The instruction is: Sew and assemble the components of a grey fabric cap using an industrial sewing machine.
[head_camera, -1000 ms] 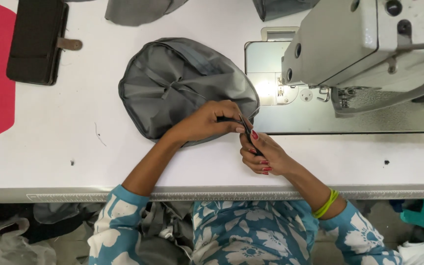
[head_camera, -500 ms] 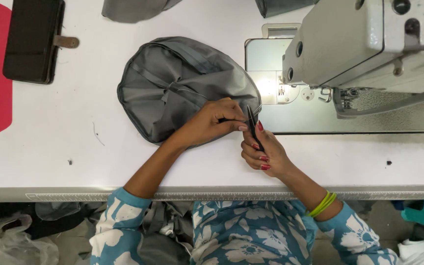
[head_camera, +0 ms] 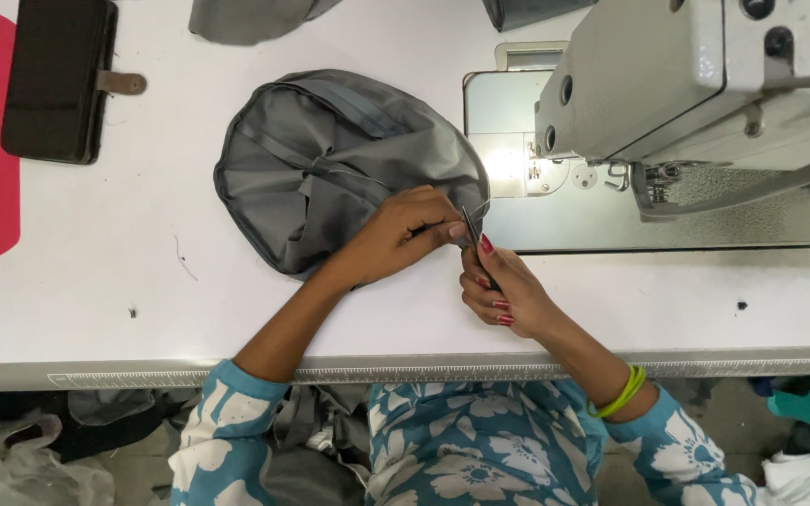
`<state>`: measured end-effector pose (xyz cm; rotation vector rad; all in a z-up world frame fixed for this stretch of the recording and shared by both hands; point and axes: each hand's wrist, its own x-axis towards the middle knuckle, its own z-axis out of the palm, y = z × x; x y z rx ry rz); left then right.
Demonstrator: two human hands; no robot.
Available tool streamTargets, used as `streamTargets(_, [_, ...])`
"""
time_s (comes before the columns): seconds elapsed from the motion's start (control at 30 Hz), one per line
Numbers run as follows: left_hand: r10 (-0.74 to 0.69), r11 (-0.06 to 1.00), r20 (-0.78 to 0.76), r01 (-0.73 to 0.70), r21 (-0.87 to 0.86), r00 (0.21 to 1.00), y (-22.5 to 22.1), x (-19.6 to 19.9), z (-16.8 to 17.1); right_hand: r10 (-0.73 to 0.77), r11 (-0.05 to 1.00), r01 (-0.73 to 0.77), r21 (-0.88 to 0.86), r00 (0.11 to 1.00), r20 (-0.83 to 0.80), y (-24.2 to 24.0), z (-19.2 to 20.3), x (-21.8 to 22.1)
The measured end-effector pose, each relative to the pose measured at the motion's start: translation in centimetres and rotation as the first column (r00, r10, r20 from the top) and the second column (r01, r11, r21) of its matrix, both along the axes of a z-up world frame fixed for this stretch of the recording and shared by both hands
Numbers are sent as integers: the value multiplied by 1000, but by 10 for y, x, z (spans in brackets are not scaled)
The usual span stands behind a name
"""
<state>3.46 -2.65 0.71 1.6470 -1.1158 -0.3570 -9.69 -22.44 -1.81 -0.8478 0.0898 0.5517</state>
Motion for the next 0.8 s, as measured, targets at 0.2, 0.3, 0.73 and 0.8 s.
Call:
streamTargets(0.2, [52, 998, 80, -49, -34, 995, 3, 4, -5, 34, 997, -32, 72, 999, -23, 1, -2, -11])
streamTargets(0.3, [84, 996, 112, -83, -12, 990, 4, 2, -2, 62, 991, -55, 120, 997, -54, 0, 3, -11])
streamTargets(0.73, [237, 964, 461, -267, 1, 855, 3, -9, 3, 80, 981, -35, 192, 968, -236, 0, 23, -11])
streamTargets(0.8, [249, 961, 487, -274, -19, 837, 3, -9, 4, 90, 974, -30, 227, 962, -258, 0, 23, -9])
